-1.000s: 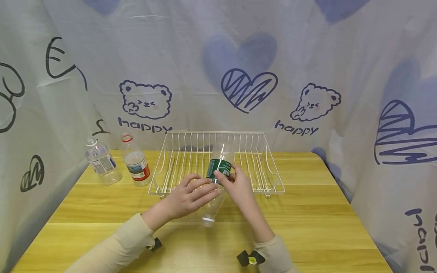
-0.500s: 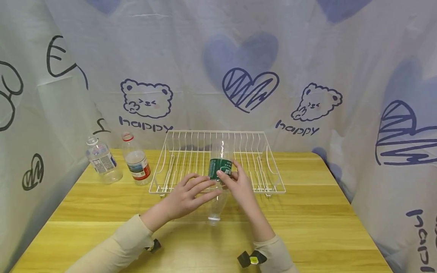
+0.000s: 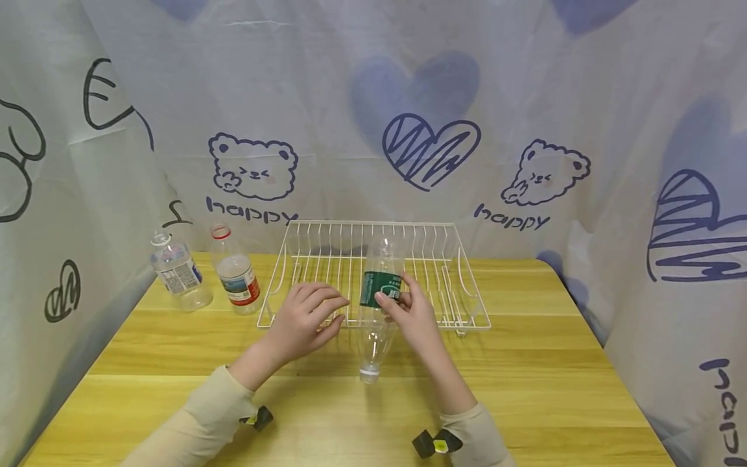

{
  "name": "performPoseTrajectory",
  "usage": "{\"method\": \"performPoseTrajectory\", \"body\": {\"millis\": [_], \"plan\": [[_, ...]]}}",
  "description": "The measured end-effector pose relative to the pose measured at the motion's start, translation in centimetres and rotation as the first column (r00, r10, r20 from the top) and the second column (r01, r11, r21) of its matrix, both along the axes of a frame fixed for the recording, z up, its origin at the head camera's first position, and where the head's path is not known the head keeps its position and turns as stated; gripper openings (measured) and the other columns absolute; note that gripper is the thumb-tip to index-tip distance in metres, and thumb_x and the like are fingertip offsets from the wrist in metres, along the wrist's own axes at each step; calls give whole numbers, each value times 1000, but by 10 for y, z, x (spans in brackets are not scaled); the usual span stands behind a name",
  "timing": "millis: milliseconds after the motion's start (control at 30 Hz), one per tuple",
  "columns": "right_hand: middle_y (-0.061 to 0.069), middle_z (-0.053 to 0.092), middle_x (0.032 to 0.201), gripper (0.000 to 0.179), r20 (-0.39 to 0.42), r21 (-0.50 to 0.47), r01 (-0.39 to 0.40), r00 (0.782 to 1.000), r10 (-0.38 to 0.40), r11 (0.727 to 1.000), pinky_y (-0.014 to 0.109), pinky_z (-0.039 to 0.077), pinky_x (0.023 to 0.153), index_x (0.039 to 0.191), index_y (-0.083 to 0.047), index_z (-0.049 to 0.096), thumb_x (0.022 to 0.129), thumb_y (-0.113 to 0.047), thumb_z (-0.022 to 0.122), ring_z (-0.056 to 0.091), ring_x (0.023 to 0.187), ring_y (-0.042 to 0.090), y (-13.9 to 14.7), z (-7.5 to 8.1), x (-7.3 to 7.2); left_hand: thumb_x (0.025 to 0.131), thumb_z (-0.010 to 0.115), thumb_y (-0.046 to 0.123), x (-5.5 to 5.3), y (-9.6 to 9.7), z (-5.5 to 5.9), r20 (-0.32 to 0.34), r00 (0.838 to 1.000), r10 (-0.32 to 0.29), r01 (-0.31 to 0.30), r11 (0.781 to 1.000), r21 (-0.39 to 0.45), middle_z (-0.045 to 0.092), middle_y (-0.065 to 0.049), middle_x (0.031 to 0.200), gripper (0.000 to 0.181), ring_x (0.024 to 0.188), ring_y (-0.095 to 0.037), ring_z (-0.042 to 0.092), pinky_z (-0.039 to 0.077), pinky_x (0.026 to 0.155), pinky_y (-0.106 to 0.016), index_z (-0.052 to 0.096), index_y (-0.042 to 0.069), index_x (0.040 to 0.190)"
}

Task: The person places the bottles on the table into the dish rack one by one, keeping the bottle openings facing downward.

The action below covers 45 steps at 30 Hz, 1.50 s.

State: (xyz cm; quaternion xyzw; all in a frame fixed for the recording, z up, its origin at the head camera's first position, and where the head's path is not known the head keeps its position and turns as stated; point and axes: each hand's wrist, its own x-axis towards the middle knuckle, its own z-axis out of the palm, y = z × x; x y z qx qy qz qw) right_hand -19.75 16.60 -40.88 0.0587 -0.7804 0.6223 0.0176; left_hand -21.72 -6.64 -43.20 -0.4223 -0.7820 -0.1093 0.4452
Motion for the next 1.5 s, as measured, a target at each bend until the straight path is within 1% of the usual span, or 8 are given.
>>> {"method": "performPoseTrajectory", "body": {"millis": [233, 433, 700, 900, 1067, 1167, 1367, 1500], "plan": [[26, 67, 114, 72, 24, 24, -27, 999, 27, 999, 41, 57, 85, 151, -12, 28, 92, -25, 67, 67, 87, 30, -3, 0, 8, 94, 55, 46, -1, -1, 9, 175, 980, 93, -111, 989, 98, 72, -3, 99, 35, 98, -22, 63, 48, 85, -40, 71, 15, 100], [23, 67, 115, 77, -1, 54, -62, 998, 62, 997, 30, 56, 85, 153, -13, 25, 90, -22, 69, 67, 93, 21, -6, 1, 16, 90, 59, 49, -3, 3, 21, 309, 940, 149, -200, 970, 142, 71, -4, 102, 39, 100, -24, 63, 48, 88, -44, 71, 13, 101], [22, 64, 124, 80, -33, 84, -104, 994, 107, 991, 31, 57, 86, 153, -14, 23, 89, -22, 71, 68, 104, 31, -12, 1, 22, 92, 24, 76, -4, 14, 42, 443, 873, 204, -294, 945, 144, 71, -2, 109, 76, 105, -25, 62, 48, 92, -47, 69, 17, 108], [19, 66, 124, 81, -81, 200, -56, 994, 74, 978, 32, 58, 85, 152, -17, 27, 87, -29, 74, 69, 103, 29, -19, 0, 27, 85, 42, 77, 3, 20, 55, 530, 798, 287, -382, 921, 77, 68, -3, 111, 69, 107, -26, 60, 46, 88, -47, 68, 18, 110], [14, 69, 118, 85, -142, 296, 13, 989, 30, 955, 37, 57, 84, 152, -18, 28, 84, -37, 75, 69, 98, 24, -25, -1, 32, 79, 50, 80, 8, 28, 60, 622, 697, 356, -454, 891, -1, 64, -4, 117, 73, 113, -27, 57, 44, 93, -50, 66, 18, 113], [12, 70, 114, 86, -172, 312, 33, 985, 23, 949, 39, 57, 83, 153, -19, 27, 84, -38, 75, 69, 94, 22, -29, -3, 34, 76, 49, 84, 10, 32, 62, 674, 649, 353, -478, 878, 0, 63, -3, 115, 78, 111, -25, 55, 44, 93, -51, 66, 17, 112], [10, 71, 111, 87, -194, 320, 36, 981, 28, 947, 31, 57, 76, 153, -19, 25, 85, -37, 74, 69, 88, 19, -34, -1, 34, 74, 52, 83, 12, 38, 68, 723, 609, 327, -509, 860, 40, 61, 0, 106, 75, 101, -21, 54, 43, 88, -47, 65, 17, 106], [10, 69, 112, 84, -216, 338, 36, 975, 40, 940, 28, 56, 77, 153, -18, 25, 86, -35, 73, 67, 90, 18, -33, -1, 33, 75, 52, 82, 11, 39, 70, 729, 606, 317, -505, 862, 45, 61, -1, 107, 74, 101, -22, 54, 43, 87, -46, 65, 16, 107]]}}
